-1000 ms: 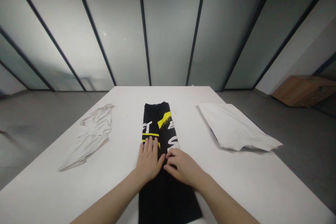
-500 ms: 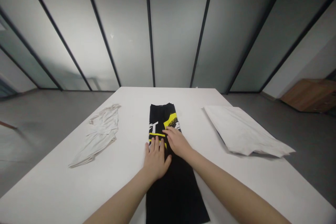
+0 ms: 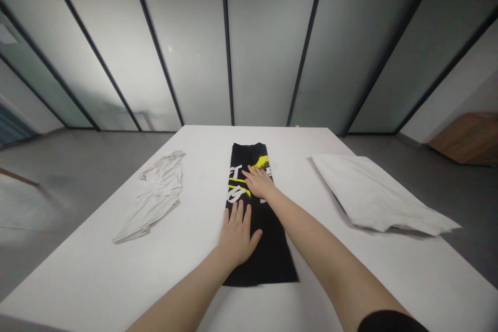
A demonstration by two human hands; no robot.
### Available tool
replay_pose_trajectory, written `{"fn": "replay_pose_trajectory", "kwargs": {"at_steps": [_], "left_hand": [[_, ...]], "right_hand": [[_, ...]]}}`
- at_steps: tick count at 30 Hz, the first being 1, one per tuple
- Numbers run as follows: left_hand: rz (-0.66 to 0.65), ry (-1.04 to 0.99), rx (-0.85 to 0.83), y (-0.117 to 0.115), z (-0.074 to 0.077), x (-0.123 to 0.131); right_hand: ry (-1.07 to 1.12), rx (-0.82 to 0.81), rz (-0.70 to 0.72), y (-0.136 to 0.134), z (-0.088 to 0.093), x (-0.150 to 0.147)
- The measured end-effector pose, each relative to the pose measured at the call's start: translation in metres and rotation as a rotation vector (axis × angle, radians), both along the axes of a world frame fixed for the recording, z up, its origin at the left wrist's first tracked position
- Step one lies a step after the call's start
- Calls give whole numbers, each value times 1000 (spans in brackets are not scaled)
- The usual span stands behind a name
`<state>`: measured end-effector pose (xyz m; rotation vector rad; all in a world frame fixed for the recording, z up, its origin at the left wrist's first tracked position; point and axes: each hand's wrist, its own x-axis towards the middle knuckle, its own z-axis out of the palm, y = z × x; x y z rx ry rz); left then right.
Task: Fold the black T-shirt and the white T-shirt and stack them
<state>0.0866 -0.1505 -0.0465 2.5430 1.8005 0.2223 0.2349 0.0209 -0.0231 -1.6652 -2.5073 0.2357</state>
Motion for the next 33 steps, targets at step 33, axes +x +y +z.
{"fn": "replay_pose_trajectory", "kwargs": {"at_steps": [33], "left_hand": [[-72, -430, 61, 28, 24, -22]], "right_hand": [[189, -150, 364, -233, 1, 16]]}}
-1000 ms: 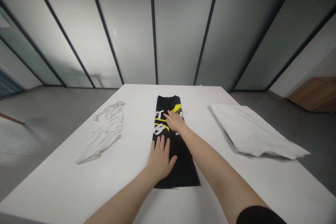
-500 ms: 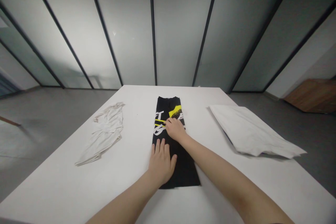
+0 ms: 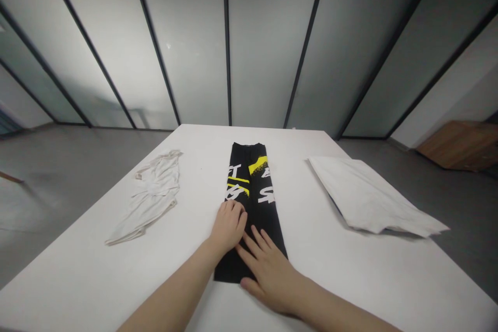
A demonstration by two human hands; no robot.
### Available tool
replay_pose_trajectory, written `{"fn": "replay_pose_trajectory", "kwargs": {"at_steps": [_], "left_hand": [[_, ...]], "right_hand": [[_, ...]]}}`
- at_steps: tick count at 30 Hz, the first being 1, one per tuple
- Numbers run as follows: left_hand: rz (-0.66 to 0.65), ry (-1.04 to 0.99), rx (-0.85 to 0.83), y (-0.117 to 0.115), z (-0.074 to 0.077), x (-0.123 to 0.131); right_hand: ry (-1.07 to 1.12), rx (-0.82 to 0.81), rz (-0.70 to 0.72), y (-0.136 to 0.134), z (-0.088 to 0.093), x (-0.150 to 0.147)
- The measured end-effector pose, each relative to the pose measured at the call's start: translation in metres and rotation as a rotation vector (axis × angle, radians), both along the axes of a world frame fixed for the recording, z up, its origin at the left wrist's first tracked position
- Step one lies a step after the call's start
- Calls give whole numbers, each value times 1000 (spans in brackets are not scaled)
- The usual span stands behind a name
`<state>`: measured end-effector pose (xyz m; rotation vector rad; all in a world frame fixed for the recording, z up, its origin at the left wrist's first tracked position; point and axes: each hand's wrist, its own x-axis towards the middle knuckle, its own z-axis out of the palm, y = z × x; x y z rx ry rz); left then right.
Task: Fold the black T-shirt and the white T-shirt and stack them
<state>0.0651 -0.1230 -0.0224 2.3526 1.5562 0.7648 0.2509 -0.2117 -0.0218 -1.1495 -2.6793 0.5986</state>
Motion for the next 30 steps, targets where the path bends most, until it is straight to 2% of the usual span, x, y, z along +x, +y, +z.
{"fn": "replay_pose_trajectory", "kwargs": {"at_steps": [4, 8, 11, 14, 17, 20, 24, 27, 30], "left_hand": [[-15, 38, 9, 0, 3, -1], [-11, 136, -26, 2, 15, -8], [-113, 194, -79, 3, 25, -15], [-244, 229, -151, 2, 30, -19], [-318, 275, -204, 0, 33, -19], [-376, 301, -265, -2, 36, -20], [-452, 331, -376, -11, 43, -21], [-502, 326, -566, -20, 49, -21], [-568, 227, -725, -24, 54, -20]], "right_hand": [[22, 21, -48, 6, 6, -5], [67, 61, -127, 13, 13, -7], [111, 69, -131, 19, 18, 0], [137, 141, -234, 32, 16, 13], [95, 186, -318, 48, 12, 23], [17, 146, -326, 54, 11, 27], [-54, 57, -336, 41, 22, 27], [-37, -42, -284, 27, 32, 33], [-19, -157, -216, 22, 37, 41]]}}
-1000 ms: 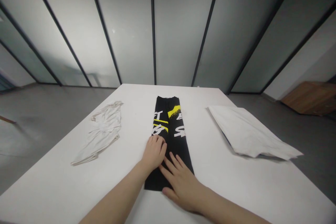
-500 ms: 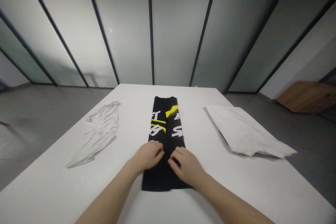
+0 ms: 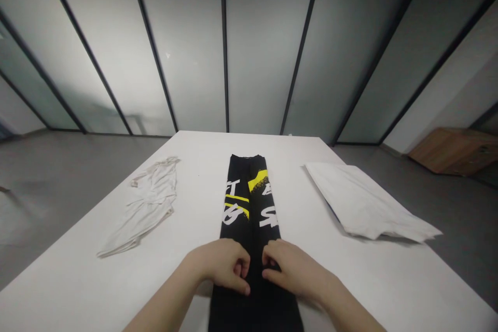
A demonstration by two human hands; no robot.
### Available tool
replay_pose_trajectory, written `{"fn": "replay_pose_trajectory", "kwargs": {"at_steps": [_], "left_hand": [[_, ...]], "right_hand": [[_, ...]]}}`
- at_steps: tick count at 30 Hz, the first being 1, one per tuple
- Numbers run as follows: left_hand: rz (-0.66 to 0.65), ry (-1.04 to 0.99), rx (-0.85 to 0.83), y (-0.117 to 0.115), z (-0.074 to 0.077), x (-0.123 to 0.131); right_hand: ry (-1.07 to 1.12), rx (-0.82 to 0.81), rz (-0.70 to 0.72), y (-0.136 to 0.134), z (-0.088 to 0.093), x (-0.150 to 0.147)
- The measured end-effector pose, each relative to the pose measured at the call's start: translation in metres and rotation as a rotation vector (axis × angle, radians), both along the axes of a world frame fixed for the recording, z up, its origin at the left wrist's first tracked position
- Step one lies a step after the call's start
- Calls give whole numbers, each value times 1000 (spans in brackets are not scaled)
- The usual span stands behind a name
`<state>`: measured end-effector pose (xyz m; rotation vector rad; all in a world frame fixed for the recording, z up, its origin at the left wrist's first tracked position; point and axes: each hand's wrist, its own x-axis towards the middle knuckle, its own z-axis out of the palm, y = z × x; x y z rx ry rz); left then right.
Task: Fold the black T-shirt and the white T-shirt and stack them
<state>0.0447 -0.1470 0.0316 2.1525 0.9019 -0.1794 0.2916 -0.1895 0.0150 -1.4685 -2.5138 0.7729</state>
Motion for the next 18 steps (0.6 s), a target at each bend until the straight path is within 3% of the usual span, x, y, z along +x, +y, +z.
{"fn": "replay_pose_trajectory", "kwargs": {"at_steps": [2, 5, 8, 10, 14, 18], "left_hand": [[41, -71, 27, 3, 1, 1], [173, -138, 285, 14, -4, 0], [215, -150, 546, 24, -18, -4], [188, -148, 634, 27, -29, -8], [91, -140, 589, 22, -33, -11], [112, -101, 491, 11, -12, -9]], "right_hand": [[16, -31, -7, 5, -1, 3], [110, 79, -83, 17, -8, 5], [166, 212, -108, 25, -20, 7], [117, 211, -101, 26, -27, 9], [28, 141, -73, 21, -24, 12], [61, 171, -48, 19, -7, 9]]}}
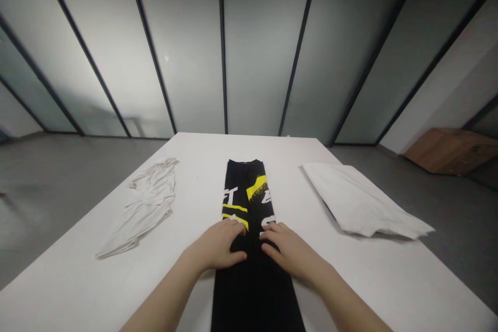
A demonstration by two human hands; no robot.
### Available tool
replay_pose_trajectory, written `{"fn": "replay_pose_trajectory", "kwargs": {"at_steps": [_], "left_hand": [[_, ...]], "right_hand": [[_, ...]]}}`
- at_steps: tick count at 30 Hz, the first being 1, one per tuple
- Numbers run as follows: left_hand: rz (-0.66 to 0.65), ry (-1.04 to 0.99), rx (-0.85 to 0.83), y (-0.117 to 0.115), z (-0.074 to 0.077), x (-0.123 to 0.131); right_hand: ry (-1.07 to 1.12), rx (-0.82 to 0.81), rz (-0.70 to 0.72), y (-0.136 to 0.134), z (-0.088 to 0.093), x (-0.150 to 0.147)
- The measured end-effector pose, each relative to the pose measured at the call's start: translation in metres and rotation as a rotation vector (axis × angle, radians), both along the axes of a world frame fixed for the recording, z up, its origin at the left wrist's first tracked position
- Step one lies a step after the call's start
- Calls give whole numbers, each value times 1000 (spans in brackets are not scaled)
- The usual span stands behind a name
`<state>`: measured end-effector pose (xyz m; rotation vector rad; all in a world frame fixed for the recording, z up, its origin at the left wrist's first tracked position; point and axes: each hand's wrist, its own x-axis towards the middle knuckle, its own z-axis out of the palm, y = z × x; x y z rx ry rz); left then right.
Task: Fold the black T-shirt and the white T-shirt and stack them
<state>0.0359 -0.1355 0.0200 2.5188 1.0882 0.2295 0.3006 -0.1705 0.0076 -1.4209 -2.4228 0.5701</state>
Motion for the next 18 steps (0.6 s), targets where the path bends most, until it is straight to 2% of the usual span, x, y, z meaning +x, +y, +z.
{"fn": "replay_pose_trajectory", "kwargs": {"at_steps": [3, 5, 8, 11, 14, 18], "left_hand": [[41, -11, -74, -2, 12, 3], [66, -39, -23, 0, 11, 5], [116, -63, 180, 6, -4, 7], [164, 10, 238, 11, -22, 9], [170, 61, 201, 12, -28, 9], [155, 14, 151, 11, -16, 8]], "right_hand": [[65, 34, -33, 3, 2, -3], [120, 106, -72, 8, -6, -3], [132, 214, -111, 17, -24, 0], [41, 167, -123, 21, -36, 3], [-19, 95, -105, 20, -33, 1], [-40, 83, -80, 13, -18, -6]]}}
